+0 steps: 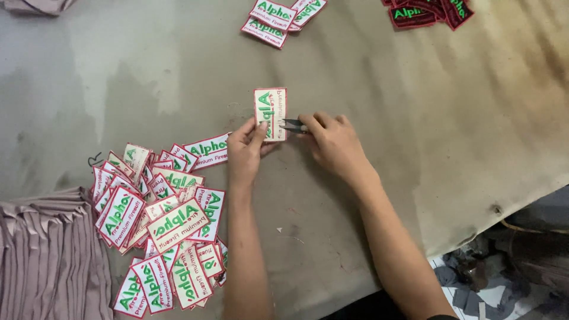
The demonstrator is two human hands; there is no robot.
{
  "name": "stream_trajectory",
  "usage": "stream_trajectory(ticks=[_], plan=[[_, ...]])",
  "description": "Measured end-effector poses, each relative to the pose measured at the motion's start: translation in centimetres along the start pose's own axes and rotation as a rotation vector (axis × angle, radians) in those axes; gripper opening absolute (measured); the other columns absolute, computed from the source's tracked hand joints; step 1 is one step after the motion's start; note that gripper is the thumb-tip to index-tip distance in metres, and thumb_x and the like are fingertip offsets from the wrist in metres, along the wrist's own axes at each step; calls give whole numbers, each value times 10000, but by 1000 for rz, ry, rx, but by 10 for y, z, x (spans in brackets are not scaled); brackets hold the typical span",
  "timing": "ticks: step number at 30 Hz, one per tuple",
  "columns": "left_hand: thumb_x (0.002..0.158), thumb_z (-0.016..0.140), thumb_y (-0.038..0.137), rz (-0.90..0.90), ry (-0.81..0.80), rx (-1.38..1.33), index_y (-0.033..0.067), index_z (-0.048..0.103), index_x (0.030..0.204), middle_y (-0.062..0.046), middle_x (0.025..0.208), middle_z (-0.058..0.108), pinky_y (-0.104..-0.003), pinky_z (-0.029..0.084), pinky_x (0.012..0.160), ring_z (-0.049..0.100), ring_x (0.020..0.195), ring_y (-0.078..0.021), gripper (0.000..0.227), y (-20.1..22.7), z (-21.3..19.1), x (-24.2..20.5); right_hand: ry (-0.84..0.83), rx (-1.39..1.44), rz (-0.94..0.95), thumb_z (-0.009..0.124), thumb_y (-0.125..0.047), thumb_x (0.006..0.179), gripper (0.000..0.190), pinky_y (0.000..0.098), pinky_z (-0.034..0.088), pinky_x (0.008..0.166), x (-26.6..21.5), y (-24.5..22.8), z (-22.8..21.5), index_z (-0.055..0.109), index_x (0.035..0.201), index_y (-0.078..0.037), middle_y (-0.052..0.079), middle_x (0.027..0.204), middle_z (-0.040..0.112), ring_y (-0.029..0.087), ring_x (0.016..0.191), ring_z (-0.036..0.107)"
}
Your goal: Trimming loose threads from clothing patches using small scissors and sorting them into piles.
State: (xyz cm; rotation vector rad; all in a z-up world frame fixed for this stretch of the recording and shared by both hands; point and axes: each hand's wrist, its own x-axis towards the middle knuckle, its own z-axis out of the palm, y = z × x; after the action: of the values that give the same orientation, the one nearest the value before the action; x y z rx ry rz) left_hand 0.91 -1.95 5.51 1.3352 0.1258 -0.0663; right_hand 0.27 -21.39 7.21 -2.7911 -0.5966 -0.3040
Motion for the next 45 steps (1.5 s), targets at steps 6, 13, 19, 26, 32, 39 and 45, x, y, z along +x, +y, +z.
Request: stream_trajectory(ticks=[6,13,19,26,32,39,45], plan=[[1030,641,192,-34,-54,-39,-133,611,1293,-257,999,742,-418,664,747,783,878,-332,420,0,-3,0,32,64,11,736,-197,982,361,373,558,803,0,-6,-1,646,1331,-225,73,901,685,249,805,720],[1032,640,166,-18,-138,18,-107,644,1263,-280,1009,742,-447,647,764,770,915,-339,357,3,-4,-3,20,239,177,655,-224,1055,248,429,589,782,3,-9,13,630,1270,-104,166,955,701,339,867,740],[1018,657,162,-48,-141,-15,-131,646,1236,-303,982,738,-464,643,763,768,895,-360,365,-8,-10,2,7,140,155,570,-366,1091,241,401,598,772,0,-1,34,632,1217,-170,83,934,688,283,848,742],[1035,643,179,21,-109,-25,-100,675,1182,-251,931,739,-430,650,744,769,834,-296,317,-8,-13,3,20,277,173,527,-257,1126,217,418,591,749,1,-1,10,640,1165,-76,156,880,679,341,820,729],[1037,656,252,85,-18,80,-53,695,1149,-206,890,710,-378,643,708,736,791,-250,327,-6,-23,1,-83,267,46,625,-187,1066,165,424,574,810,2,-15,-16,664,1170,-65,152,913,698,340,863,729],[1030,684,337,151,71,271,30,755,1046,-82,745,637,-247,554,584,612,655,-115,315,-5,-26,4,-101,207,-15,655,-231,1047,181,392,561,810,0,-12,-7,688,1161,-94,118,863,686,299,821,717],[1035,700,339,256,140,395,49,773,1041,-95,738,655,-243,493,564,606,653,-140,299,-2,-33,2,-156,283,-14,616,-235,1059,194,402,562,822,9,-17,-3,686,1177,-97,129,889,686,307,838,709]])
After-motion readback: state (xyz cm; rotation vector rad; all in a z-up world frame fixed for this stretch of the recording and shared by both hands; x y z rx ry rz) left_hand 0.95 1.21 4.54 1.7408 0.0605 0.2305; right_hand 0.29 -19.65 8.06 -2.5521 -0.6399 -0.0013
